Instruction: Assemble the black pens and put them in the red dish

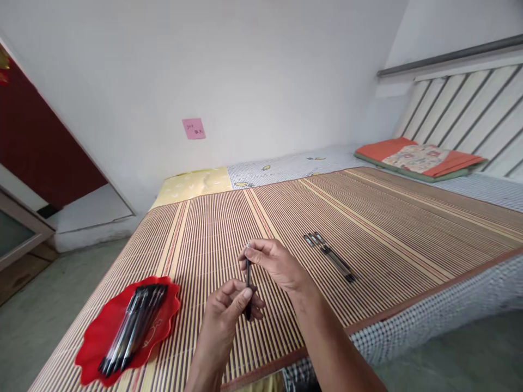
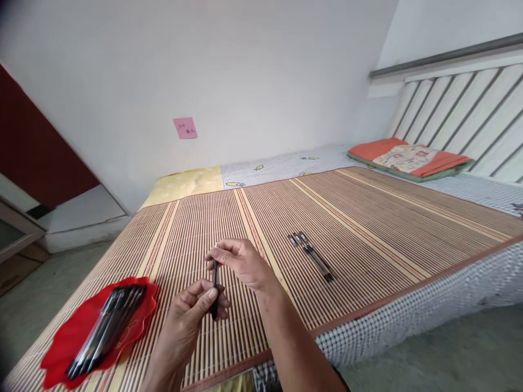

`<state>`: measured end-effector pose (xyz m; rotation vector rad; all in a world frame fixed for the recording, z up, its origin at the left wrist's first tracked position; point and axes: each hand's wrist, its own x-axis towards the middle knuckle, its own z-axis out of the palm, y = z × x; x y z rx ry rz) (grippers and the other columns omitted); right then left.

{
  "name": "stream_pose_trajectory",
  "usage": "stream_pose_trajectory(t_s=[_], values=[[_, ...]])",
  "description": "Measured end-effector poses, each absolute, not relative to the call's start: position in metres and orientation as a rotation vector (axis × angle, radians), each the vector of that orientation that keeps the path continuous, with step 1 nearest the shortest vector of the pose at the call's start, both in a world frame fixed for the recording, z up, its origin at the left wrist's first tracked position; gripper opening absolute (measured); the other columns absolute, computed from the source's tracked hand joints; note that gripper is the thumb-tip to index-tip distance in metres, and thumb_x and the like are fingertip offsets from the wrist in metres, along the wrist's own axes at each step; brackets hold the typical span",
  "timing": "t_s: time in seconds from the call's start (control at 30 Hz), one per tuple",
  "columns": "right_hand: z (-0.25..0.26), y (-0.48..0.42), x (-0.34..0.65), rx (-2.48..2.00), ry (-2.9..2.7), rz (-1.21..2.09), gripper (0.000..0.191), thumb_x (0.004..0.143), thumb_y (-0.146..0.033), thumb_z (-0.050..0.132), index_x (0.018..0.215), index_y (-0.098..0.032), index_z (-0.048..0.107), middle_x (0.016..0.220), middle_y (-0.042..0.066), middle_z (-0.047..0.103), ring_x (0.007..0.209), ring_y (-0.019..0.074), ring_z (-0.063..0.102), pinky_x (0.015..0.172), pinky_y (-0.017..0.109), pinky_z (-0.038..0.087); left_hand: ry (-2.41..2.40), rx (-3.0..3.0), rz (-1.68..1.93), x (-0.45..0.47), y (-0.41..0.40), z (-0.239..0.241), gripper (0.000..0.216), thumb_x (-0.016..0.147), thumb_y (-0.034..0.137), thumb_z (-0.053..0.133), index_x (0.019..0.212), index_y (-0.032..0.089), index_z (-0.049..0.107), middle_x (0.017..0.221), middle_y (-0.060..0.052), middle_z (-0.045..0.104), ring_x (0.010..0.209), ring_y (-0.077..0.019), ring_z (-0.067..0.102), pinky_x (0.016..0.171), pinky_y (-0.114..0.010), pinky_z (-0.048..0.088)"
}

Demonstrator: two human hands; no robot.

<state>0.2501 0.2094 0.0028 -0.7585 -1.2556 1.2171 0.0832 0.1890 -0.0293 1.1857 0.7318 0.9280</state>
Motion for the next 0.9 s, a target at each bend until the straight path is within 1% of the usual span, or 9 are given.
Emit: stream_pose_trajectory(t_s=[0.13, 0.2, 0.27, 0.33, 0.4, 0.47, 0.53, 0.7, 0.9], values=[[0.001, 0.212, 0.252, -0.786, -1.293, 1.167, 0.031, 0.091, -0.049, 0.07, 0.089, -0.018, 0.076, 0.08, 0.002, 0.072, 0.078, 0.0152, 0.068, 0.082, 0.032, 0.053, 0.858, 1.267, 0.985, 0.086, 0.189, -0.03, 0.031, 0.083, 0.043, 0.079, 0.08, 0.014, 0.069, 0.075, -0.007, 0.075, 0.064, -0.0176, 0.069, 0.063, -0.028, 0.054], [-0.003, 0.215, 0.261, -0.839, -1.338, 1.109, 0.035, 0.096, -0.052, 0.062, 0.098, -0.019, 0.076, 0.09, 0.005, 0.074, 0.086, 0.0173, 0.07, 0.089, 0.036, 0.054, 0.884, 1.27, 0.996, 0.087, 0.19, -0.031, 0.032, 0.082, 0.045, 0.079, 0.081, 0.015, 0.068, 0.075, -0.006, 0.075, 0.063, -0.0174, 0.069, 0.062, -0.027, 0.054], [-0.011, 0.219, 0.278, -1.123, -1.396, 0.916, 0.039, 0.103, -0.048, 0.049, 0.112, -0.021, 0.074, 0.108, 0.008, 0.075, 0.104, 0.0187, 0.069, 0.098, 0.037, 0.05, 0.886, 1.257, 0.992, 0.085, 0.192, -0.031, 0.033, 0.081, 0.046, 0.079, 0.082, 0.015, 0.067, 0.074, -0.005, 0.074, 0.061, -0.0168, 0.068, 0.061, -0.027, 0.053], [-0.024, 0.225, 0.299, -1.68, -1.396, 0.554, 0.037, 0.106, -0.035, 0.041, 0.124, -0.02, 0.07, 0.124, 0.012, 0.07, 0.121, 0.0203, 0.062, 0.106, 0.037, 0.045, 0.879, 1.245, 0.99, 0.083, 0.194, -0.03, 0.033, 0.081, 0.046, 0.079, 0.082, 0.016, 0.067, 0.074, -0.005, 0.074, 0.06, -0.0161, 0.067, 0.06, -0.026, 0.053], [-0.042, 0.229, 0.32, -2.179, -1.308, 0.259, 0.035, 0.101, -0.022, 0.046, 0.127, -0.013, 0.068, 0.133, 0.019, 0.064, 0.131, 0.0286, 0.054, 0.11, 0.042, 0.04, 0.869, 1.249, 0.992, 0.081, 0.195, -0.03, 0.032, 0.083, 0.045, 0.077, 0.082, 0.016, 0.067, 0.075, -0.005, 0.074, 0.062, -0.0154, 0.067, 0.062, -0.026, 0.053], [-0.061, 0.231, 0.337, -2.369, -1.231, 0.192, 0.036, 0.097, -0.014, 0.048, 0.126, -0.005, 0.067, 0.138, 0.026, 0.059, 0.133, 0.0381, 0.049, 0.108, 0.049, 0.039, 0.873, 1.254, 1.001, 0.079, 0.196, -0.03, 0.03, 0.085, 0.044, 0.076, 0.082, 0.016, 0.066, 0.077, -0.005, 0.074, 0.063, -0.0149, 0.066, 0.063, -0.025, 0.052], [-0.076, 0.231, 0.346, -2.443, -1.202, 0.207, 0.035, 0.096, -0.013, 0.048, 0.122, -0.002, 0.068, 0.138, 0.029, 0.057, 0.131, 0.0425, 0.049, 0.104, 0.053, 0.04, 0.882, 1.258, 1.002, 0.079, 0.196, -0.03, 0.028, 0.087, 0.043, 0.074, 0.082, 0.016, 0.066, 0.077, -0.005, 0.074, 0.064, -0.0149, 0.066, 0.064, -0.025, 0.052], [-0.085, 0.232, 0.35, -2.523, -1.211, 0.182, 0.032, 0.096, -0.013, 0.047, 0.115, -0.004, 0.071, 0.128, 0.026, 0.064, 0.125, 0.0398, 0.052, 0.1, 0.049, 0.041, 0.891, 1.257, 0.994, 0.079, 0.196, -0.031, 0.028, 0.087, 0.044, 0.074, 0.084, 0.017, 0.067, 0.078, -0.004, 0.073, 0.064, -0.0149, 0.065, 0.063, -0.025, 0.051], [-0.078, 0.233, 0.346, -2.464, -1.237, 0.229, 0.027, 0.091, -0.014, 0.059, 0.115, -0.007, 0.07, 0.118, 0.024, 0.069, 0.112, 0.0311, 0.063, 0.089, 0.037, 0.046, 0.871, 1.247, 0.972, 0.081, 0.197, -0.031, 0.03, 0.084, 0.045, 0.076, 0.082, 0.017, 0.066, 0.073, -0.004, 0.072, 0.062, -0.0146, 0.064, 0.062, -0.026, 0.051]])
